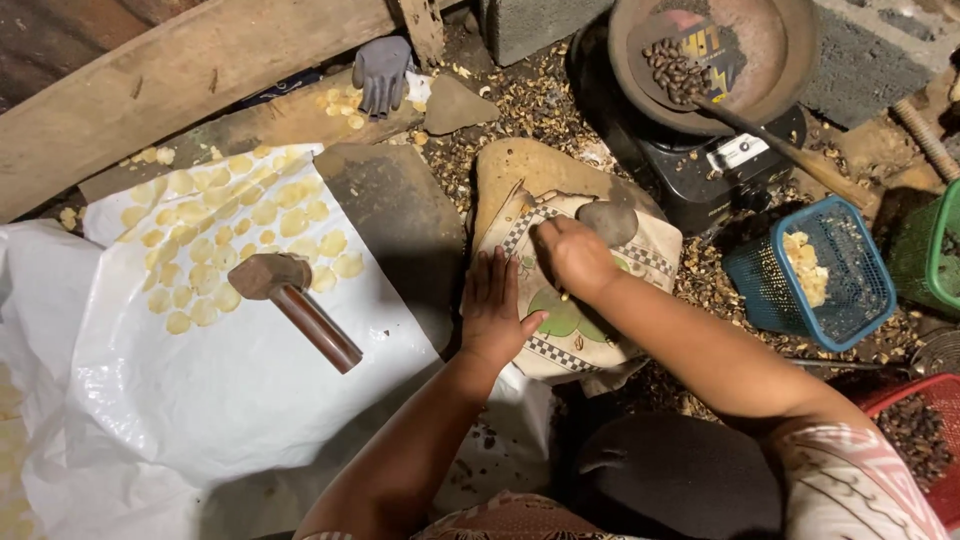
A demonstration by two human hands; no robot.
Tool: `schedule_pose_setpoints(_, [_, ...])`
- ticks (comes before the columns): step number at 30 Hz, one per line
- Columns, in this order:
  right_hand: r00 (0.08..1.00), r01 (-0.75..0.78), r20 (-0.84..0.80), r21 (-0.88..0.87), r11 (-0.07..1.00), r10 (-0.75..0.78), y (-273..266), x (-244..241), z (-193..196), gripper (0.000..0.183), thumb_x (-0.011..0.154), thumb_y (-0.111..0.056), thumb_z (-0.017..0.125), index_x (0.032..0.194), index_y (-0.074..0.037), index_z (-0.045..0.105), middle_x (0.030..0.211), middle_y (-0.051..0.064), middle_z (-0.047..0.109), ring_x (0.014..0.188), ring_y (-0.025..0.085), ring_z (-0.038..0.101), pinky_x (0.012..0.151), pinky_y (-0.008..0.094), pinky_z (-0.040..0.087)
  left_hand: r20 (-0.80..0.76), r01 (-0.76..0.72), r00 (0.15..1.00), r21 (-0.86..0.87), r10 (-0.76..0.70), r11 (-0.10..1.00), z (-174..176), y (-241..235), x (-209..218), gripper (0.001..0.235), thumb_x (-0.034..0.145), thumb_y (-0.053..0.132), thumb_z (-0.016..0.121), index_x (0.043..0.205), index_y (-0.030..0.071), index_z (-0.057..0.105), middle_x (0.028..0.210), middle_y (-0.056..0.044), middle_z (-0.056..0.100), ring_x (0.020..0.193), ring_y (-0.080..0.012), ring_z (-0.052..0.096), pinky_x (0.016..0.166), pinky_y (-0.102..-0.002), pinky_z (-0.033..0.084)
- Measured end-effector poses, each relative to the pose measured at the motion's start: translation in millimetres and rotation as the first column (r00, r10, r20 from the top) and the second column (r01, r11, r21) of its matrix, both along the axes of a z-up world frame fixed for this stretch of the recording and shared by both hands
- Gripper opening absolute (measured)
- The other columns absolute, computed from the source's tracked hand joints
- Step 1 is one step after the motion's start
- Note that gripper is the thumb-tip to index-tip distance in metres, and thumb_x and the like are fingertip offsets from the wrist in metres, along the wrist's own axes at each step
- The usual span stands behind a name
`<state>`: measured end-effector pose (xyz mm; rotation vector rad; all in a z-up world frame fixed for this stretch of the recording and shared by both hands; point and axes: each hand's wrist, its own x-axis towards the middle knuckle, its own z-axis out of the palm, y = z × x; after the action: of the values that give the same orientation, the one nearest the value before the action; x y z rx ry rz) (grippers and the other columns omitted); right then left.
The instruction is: The person grinds dark seeds in a pan over a portable gas stove using a slotted spoon. They then use a stone pestle to crush seeds on a patterned cloth and a hammer to flatten yellow cassava slices on a white sheet. The person transfers cassava slices from a blue basket into the pan on the stove.
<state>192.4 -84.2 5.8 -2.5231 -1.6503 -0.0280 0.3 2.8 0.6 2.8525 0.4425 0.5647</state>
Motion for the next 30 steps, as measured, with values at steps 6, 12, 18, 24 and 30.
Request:
schedule_pose_setpoints(6, [0.819,0.312,-0.472,-0.111,0.944,-0.326,-38.7,-12.4,16.6,0.034,0.105,-0.046,0.052,0.1,-0.014,0.06,0.086,0.017,0.065,0.087,0.044,0.072,0.073,0.055,0.057,0.021,0.024,1.0,-0.058,-0.023,0.998,7.4,0.5,1.2,0.102,0.077,0.061,0.078,0.153,0.001,0.043,0.158,-0.027,0.042,0.147,-0.0465,0.039,0.117,-0.06,0.031])
schedule_pose_setpoints(12, [0.832,0.313,-0.412,-0.204,0.928,-0.372,-59.1,-19.1,42.1,0.042,0.102,-0.048,0.055,0.092,-0.009,0.069,0.081,0.02,0.072,0.087,0.043,0.073,0.076,0.053,0.058,0.072,0.038,0.997,-0.016,-0.037,0.999,28.7,-7.4,4.2,0.095,0.071,0.054,0.084,0.144,0.003,0.052,0.153,-0.027,0.048,0.143,-0.0445,0.046,0.12,-0.057,0.032])
schedule_pose_setpoints(18, [0.845,0.352,-0.347,-0.211,0.912,-0.406,-68.8,-9.7,22.5,0.043,0.104,-0.049,0.051,0.091,-0.013,0.07,0.082,0.017,0.074,0.088,0.04,0.074,0.078,0.052,0.059,0.112,0.263,0.963,-0.194,-0.245,0.945,-10.9,-8.5,31.6,0.041,0.083,0.026,0.076,0.121,0.018,0.063,0.117,-0.003,0.06,0.105,-0.0269,0.063,0.087,-0.044,0.052])
schedule_pose_setpoints(24, [0.931,0.355,-0.011,-0.197,0.914,-0.364,-78.7,-16.4,72.3,0.015,0.098,-0.031,0.061,0.103,-0.022,0.073,0.117,0.003,0.066,0.084,0.026,0.077,0.076,0.04,0.064,0.035,0.251,0.968,-0.139,-0.249,0.958,-31.0,1.2,48.3,0.021,0.087,0.03,0.069,0.107,0.028,0.062,0.096,0.004,0.056,0.088,-0.0196,0.06,0.074,-0.035,0.052])
schedule_pose_setpoints(30, [0.937,0.187,-0.269,-0.146,0.971,-0.221,-65.6,-13.0,-10.2,0.022,0.093,-0.03,0.062,0.108,-0.015,0.06,0.101,0.01,0.065,0.085,0.037,0.075,0.073,0.048,0.062,-0.003,0.189,0.975,-0.523,-0.224,0.831,-11.6,6.3,47.0,0.012,0.099,0.026,0.059,0.096,0.015,0.061,0.08,-0.008,0.057,0.081,-0.036,0.065,0.071,-0.047,0.053])
